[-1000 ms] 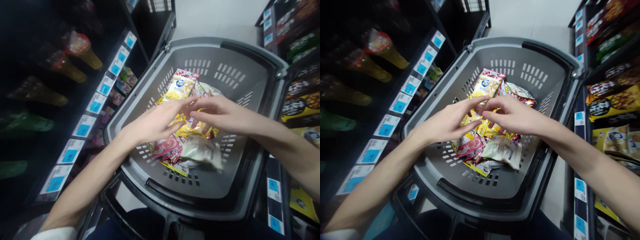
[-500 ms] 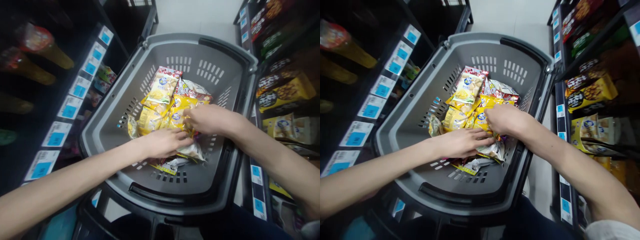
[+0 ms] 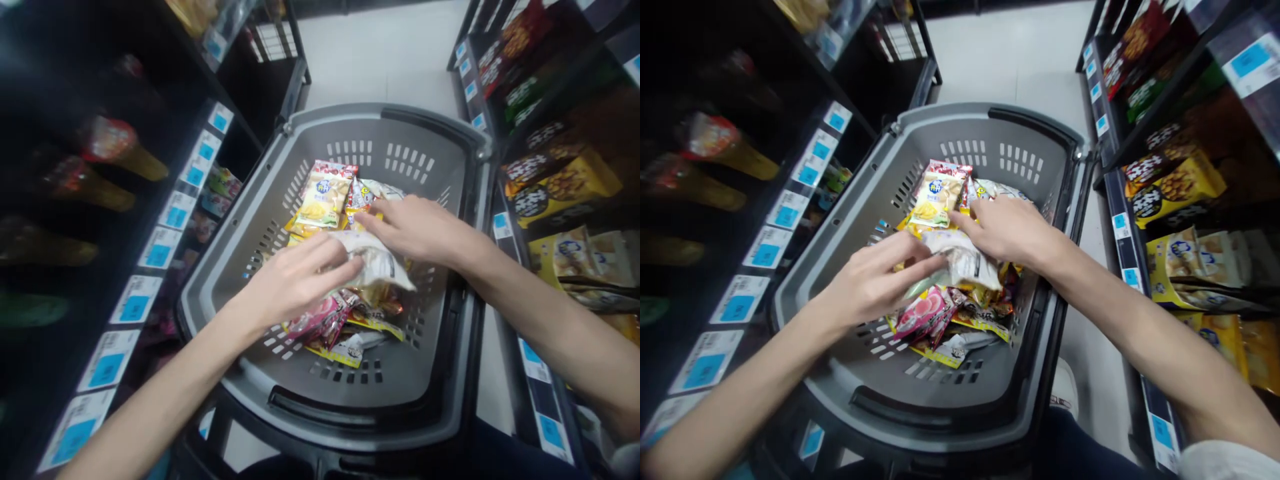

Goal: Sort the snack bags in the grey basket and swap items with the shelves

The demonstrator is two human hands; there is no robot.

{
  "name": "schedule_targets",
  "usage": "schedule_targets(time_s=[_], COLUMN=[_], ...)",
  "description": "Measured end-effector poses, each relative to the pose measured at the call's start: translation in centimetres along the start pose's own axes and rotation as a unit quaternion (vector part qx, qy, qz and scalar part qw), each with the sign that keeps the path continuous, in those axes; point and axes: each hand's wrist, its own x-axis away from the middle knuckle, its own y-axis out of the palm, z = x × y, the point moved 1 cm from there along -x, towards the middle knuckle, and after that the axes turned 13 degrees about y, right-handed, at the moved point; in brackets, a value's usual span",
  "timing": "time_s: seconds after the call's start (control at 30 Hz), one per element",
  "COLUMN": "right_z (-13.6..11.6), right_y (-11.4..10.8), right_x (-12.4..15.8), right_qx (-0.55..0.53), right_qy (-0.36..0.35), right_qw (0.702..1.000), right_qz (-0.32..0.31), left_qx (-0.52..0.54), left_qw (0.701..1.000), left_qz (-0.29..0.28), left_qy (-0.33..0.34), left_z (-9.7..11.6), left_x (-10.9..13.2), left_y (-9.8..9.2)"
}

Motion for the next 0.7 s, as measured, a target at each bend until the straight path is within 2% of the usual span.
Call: schedule_targets(time_s=[0.1, 0.2, 0.33, 0.43, 0.53, 0.7], right_z=[0.6, 1.0, 1.5, 1.4, 1.0, 0.4], right_y=[-0.5, -0.3, 0.2, 0.5, 0.5, 0.4], right_x=[-0.3, -0.6, -1.2, -1.5, -1.2, -0.5], right_qx=[-0.153, -0.256, -0.336, -0.424, -0.472, -0.497], right_qy=[-0.019, -0.092, -0.147, -0.193, -0.217, -0.24], right_qw=[0.984, 0.957, 0.914, 0.87, 0.838, 0.806], right_qz=[0.088, 0.103, 0.172, 0.159, 0.168, 0.213], left_qx=[-0.097, -0.151, -0.122, -0.091, -0.086, -0.087], left_qw=[0.995, 0.988, 0.987, 0.985, 0.983, 0.984], left_qz=[0.01, 0.019, 0.006, -0.022, -0.023, -0.023], left_qy=[-0.025, 0.01, 0.103, 0.146, 0.163, 0.157], left_z=[-1.0, -0.6, 1.8, 3.3, 3.7, 3.3], left_x=[0.6, -0.1, -1.8, -2.6, -2.8, -2.9], left_y=[-0.3, -0.7, -0.6, -0.1, 0.5, 0.5])
